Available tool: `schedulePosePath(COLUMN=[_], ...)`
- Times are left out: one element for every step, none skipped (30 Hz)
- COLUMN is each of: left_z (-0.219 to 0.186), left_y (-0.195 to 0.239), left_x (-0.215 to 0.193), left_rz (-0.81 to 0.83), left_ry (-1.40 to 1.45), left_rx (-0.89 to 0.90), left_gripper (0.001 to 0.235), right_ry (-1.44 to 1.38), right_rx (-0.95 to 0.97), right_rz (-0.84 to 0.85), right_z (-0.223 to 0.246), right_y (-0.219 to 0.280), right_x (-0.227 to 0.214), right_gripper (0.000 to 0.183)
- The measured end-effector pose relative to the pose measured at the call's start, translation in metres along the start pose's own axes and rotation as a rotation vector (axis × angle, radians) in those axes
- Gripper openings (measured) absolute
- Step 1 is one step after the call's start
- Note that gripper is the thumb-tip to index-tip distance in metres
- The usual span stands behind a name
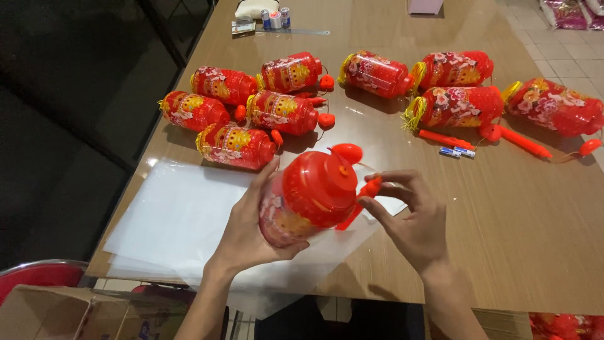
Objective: Assembling and cleaning red lanterns by wiping them with a cloth, attaching handles, and placing them in plastic bags.
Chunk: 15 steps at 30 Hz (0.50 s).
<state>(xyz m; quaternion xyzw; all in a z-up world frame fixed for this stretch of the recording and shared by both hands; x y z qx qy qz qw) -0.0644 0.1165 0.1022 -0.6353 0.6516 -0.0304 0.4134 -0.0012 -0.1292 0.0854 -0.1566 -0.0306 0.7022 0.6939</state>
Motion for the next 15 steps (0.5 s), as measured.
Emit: schedulePosePath(left_z=[0.002, 0.004, 0.003, 0.001, 0.000, 0.001, 0.001, 0.002, -0.004, -0.008, -0.012, -0.014, -0.013, -0.013, -0.014], left_y=[0.002, 0.005, 0.004, 0.004, 0.004, 0.005, 0.007, 0.008, 0.010, 0.011, 0.012, 0.011, 0.010, 0.010, 0.008], left_x=[-0.002, -0.005, -0.005, -0.006, -0.007, -0.007, -0.008, -0.008, -0.007, -0.007, -0.007, -0.007, -0.006, -0.006, -0.005], left_rz=[-0.071, -0.144, -0.148, -0.202, -0.257, -0.259, -0.289, -0.319, -0.319, -0.339, -0.358, -0.362, -0.376, -0.388, -0.388], left_ry=[0.028, 0.053, 0.050, 0.058, 0.066, 0.065, 0.070, 0.075, 0.074, 0.085, 0.095, 0.093, 0.115, 0.138, 0.137], left_rx=[0.061, 0.122, 0.124, 0.158, 0.191, 0.193, 0.213, 0.232, 0.233, 0.214, 0.194, 0.193, 0.156, 0.115, 0.111], left_gripper=[0.124, 0.125, 0.125, 0.125, 0.125, 0.125, 0.125, 0.124, 0.124, 0.120, 0.116, 0.116, 0.119, 0.123, 0.123], right_ry=[0.131, 0.262, 0.261, 0.264, 0.266, 0.266, 0.169, 0.071, 0.071, -0.088, -0.246, -0.246, -0.231, -0.215, -0.215], right_rx=[-0.025, -0.052, -0.056, -0.115, -0.175, -0.177, -0.214, -0.248, -0.249, -0.182, -0.114, -0.115, 0.014, 0.147, 0.150], right_rz=[0.034, 0.071, 0.073, 0.064, 0.054, 0.053, -0.003, -0.059, -0.059, 0.037, 0.134, 0.138, 0.144, 0.147, 0.150], right_z=[0.009, 0.018, 0.015, 0.015, 0.014, 0.010, 0.008, 0.004, -0.001, -0.010, -0.018, -0.018, -0.025, -0.032, -0.030], right_y=[0.001, 0.003, 0.003, 0.005, 0.006, 0.006, 0.007, 0.008, 0.012, 0.013, 0.015, 0.016, 0.015, 0.016, 0.013], right_x=[0.002, 0.004, 0.004, 0.003, 0.002, 0.004, 0.001, -0.002, 0.001, 0.006, 0.011, 0.011, 0.012, 0.013, 0.016], right_gripper=[0.032, 0.020, 0.020, 0.015, 0.023, 0.023, 0.031, 0.048, 0.048, 0.065, 0.090, 0.090, 0.078, 0.068, 0.068])
Point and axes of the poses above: each hand's wrist, its own y-axis away from the middle knuckle, its own x-axis out of the palm, z = x × y, the point moved 5 cm from there along -y, towards the middle knuckle, and after that the axes turned 14 degrees about x, right-handed, at the moved point
